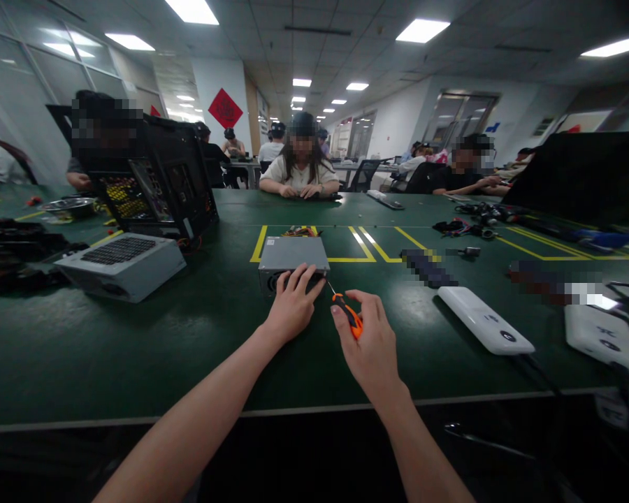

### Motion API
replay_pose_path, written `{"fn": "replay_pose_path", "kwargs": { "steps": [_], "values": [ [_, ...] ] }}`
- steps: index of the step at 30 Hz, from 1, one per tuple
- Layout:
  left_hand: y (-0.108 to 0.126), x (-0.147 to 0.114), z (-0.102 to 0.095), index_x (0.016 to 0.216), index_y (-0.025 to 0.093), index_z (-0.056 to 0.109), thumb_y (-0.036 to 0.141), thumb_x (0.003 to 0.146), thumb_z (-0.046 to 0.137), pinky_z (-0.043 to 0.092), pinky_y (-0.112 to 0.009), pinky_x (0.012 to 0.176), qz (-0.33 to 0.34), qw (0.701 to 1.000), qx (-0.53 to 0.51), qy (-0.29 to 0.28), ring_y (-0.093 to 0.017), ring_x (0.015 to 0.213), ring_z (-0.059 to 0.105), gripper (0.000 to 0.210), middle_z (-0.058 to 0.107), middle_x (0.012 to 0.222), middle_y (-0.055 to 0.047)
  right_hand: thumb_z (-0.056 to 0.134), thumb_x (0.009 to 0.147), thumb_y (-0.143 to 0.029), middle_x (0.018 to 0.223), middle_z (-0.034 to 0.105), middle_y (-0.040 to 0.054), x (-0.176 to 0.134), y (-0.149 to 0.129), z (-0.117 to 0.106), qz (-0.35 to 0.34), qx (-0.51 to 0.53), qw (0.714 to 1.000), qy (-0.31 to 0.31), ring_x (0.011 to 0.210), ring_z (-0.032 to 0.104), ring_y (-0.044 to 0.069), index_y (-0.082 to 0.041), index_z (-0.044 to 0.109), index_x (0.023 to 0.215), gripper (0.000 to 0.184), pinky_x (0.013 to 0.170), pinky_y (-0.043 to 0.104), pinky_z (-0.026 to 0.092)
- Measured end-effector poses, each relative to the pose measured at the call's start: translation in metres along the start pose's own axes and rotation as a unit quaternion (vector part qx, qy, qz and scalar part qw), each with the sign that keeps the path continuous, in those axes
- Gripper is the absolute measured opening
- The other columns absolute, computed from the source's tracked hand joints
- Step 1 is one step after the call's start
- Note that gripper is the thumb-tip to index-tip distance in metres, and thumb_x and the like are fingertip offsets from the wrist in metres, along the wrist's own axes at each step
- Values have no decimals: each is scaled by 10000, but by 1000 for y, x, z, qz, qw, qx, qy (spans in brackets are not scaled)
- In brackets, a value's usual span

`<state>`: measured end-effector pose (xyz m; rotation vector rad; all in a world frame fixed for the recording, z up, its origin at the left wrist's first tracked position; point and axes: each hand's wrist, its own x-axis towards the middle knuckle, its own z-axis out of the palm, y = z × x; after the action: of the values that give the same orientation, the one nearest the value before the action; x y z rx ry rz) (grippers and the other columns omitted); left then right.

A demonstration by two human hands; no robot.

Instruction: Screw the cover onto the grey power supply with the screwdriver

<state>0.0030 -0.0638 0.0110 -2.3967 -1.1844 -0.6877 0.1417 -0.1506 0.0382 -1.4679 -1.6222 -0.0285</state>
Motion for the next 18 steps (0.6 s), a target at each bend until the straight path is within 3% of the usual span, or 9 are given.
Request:
{"fn": "replay_pose_path", "kwargs": {
  "steps": [3, 5, 9, 12, 15, 18],
  "values": [
    [0, 0, 0, 1253, 243, 450, 114, 762, 458, 225, -469, 1009, 3, 1000, -1, -1, -277, 1301, 218, 508, 321, 1389, -103, 386, 863, -407, 732, 596, 22, -1, 0, -3, 46, -53, 997, -38, 601, 572, 171, -193, 482, 997, 271, 522, 273, 397],
    [0, 0, 1, 1253, 242, 451, 113, 757, 463, 224, -472, 1009, 1, 1000, 0, -1, -279, 1299, 222, 512, 319, 1389, -105, 388, 862, -347, 667, 581, 6, -1, 0, -5, 33, -75, 995, -55, 573, 557, 163, -195, 503, 938, 205, 525, 268, 385],
    [0, 0, 2, 1246, 241, 459, 101, 757, 454, 227, -470, 1005, 0, 1000, 1, 2, -274, 1297, 228, 509, 320, 1389, -105, 455, 793, -210, 827, 586, 42, -1, 2, -4, -37, -73, 995, -59, 756, 556, 179, -196, 539, 866, 112, 660, 290, 417],
    [0, 0, 2, 1245, 241, 460, 104, 757, 454, 231, -470, 1003, 3, 1000, 1, -1, -275, 1298, 225, 507, 314, 1393, -104, 445, 822, -276, 883, 584, 48, -1, 1, -4, -2, -48, 998, -49, 775, 565, 174, -202, 532, 944, 167, 658, 283, 426],
    [1, 0, 1, 1241, 241, 465, 112, 757, 458, 226, -477, 1006, 1, 1000, 0, -1, -279, 1295, 231, 501, 321, 1389, -105, 384, 863, -369, 779, 600, 30, -2, 0, -6, 47, -57, 996, -58, 651, 581, 167, -193, 490, 1015, 256, 558, 268, 407],
    [1, 0, 2, 1242, 240, 464, 109, 758, 456, 228, -477, 1005, -2, 1000, 0, 2, -281, 1298, 222, 501, 317, 1391, -107, 366, 866, -308, 765, 589, 30, -3, 0, -7, 22, -83, 993, -77, 625, 579, 163, -192, 511, 934, 197, 546, 267, 400]
  ]
}}
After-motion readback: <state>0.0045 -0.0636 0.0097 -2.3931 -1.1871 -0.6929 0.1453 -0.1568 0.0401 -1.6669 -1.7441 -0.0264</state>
